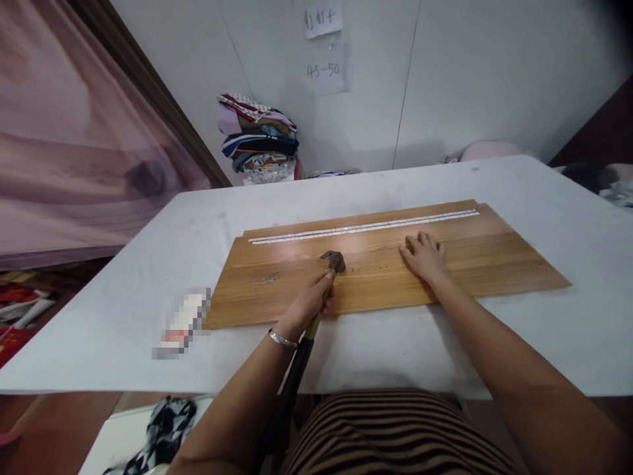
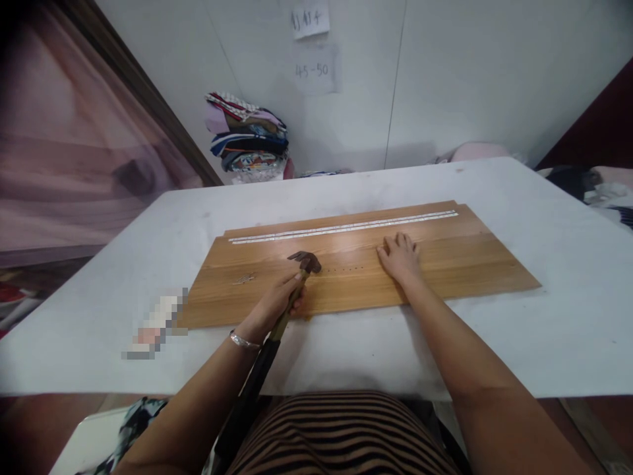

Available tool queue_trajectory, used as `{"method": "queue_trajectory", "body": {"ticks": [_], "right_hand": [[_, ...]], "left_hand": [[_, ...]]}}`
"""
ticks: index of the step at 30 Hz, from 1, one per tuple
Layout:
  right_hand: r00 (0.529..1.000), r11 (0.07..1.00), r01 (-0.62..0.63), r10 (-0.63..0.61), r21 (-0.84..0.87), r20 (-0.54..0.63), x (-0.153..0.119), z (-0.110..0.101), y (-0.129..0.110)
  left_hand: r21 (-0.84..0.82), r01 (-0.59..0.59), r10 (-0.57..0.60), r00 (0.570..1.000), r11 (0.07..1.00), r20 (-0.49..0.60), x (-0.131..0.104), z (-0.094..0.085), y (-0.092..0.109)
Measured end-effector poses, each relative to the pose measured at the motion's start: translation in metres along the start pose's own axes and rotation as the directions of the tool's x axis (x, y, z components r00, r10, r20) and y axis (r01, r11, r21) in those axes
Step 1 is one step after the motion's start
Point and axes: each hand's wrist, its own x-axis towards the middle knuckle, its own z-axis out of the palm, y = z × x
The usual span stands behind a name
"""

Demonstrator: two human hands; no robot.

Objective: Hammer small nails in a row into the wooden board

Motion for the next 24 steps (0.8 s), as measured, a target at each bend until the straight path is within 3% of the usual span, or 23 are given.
{"method": "queue_trajectory", "body": {"ticks": [24], "right_hand": [[1.0,1.0,-0.007,0.007,0.007,0.011,-0.0003,-0.0015,-0.0008]], "left_hand": [[0.004,0.013,-0.013,1.0,1.0,-0.021,-0.0021,0.0016,0.006]]}}
